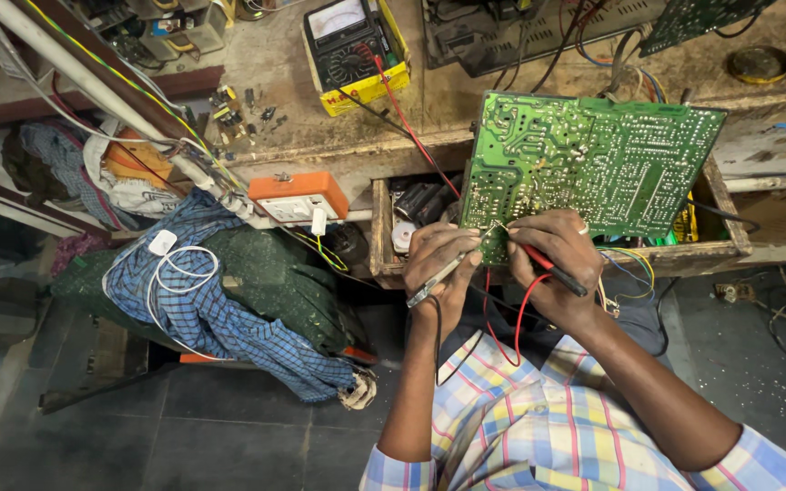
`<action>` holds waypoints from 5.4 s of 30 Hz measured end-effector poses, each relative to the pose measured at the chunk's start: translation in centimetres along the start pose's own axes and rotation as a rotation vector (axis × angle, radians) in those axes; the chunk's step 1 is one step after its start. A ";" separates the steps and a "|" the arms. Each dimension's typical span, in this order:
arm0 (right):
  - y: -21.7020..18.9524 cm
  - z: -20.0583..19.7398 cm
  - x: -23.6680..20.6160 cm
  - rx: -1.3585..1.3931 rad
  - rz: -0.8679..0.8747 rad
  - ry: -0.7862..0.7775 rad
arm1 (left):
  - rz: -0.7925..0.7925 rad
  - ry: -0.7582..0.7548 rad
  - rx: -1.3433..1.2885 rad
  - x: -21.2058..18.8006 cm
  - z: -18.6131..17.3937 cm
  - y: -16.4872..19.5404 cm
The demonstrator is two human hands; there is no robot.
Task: The person holds a green circuit board on their lap at a cluttered repair bench and probes its solder-side contacts with multimeter test leads, checking readings on the analog multimeter on the bench. They briefly use a soldering iron on the board and continue probing different points across the board.
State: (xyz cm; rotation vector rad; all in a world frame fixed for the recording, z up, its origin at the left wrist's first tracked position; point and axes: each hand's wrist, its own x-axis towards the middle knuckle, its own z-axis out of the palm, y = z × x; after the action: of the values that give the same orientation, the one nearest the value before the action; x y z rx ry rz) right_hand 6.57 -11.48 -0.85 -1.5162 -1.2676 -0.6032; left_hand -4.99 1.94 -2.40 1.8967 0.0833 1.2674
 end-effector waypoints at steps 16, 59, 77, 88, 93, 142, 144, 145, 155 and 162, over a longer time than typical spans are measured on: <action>-0.3 0.0 0.1 -0.002 0.004 0.003 | -0.009 -0.005 0.003 -0.2 -0.1 0.0; 0.2 -0.4 0.0 0.007 -0.006 -0.011 | 0.005 0.017 0.005 -0.2 0.6 -0.3; 0.1 -0.1 -0.1 0.001 -0.002 -0.015 | 0.004 0.028 -0.032 -0.1 0.4 -0.2; 0.5 0.0 -0.3 -0.010 -0.002 -0.019 | -0.011 0.033 0.021 -0.1 0.9 -0.4; 0.5 0.0 -0.3 -0.011 -0.010 -0.013 | -0.005 0.024 0.047 -0.1 0.8 -0.2; 1.0 -0.7 -1.1 0.009 0.005 0.036 | 0.023 -0.020 0.068 0.1 1.0 -0.2; 1.1 -0.6 -1.2 0.007 0.006 0.031 | 0.026 -0.021 0.082 -0.1 1.0 -0.3; 1.1 -0.6 -1.2 0.007 0.006 0.029 | 0.030 -0.026 0.094 -0.1 1.0 -0.4; 0.7 -0.5 -1.1 -0.017 0.034 0.015 | 0.012 -0.025 0.082 -0.1 0.8 -0.4; 0.7 -0.5 -1.0 -0.029 0.039 0.019 | 0.007 -0.022 0.057 0.0 0.7 -0.2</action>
State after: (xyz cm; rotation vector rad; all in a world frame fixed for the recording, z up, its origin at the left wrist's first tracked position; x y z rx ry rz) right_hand 6.96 -12.30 -1.83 -1.5524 -1.2164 -0.6121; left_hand -4.36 1.62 -2.63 1.9606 0.1025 1.2606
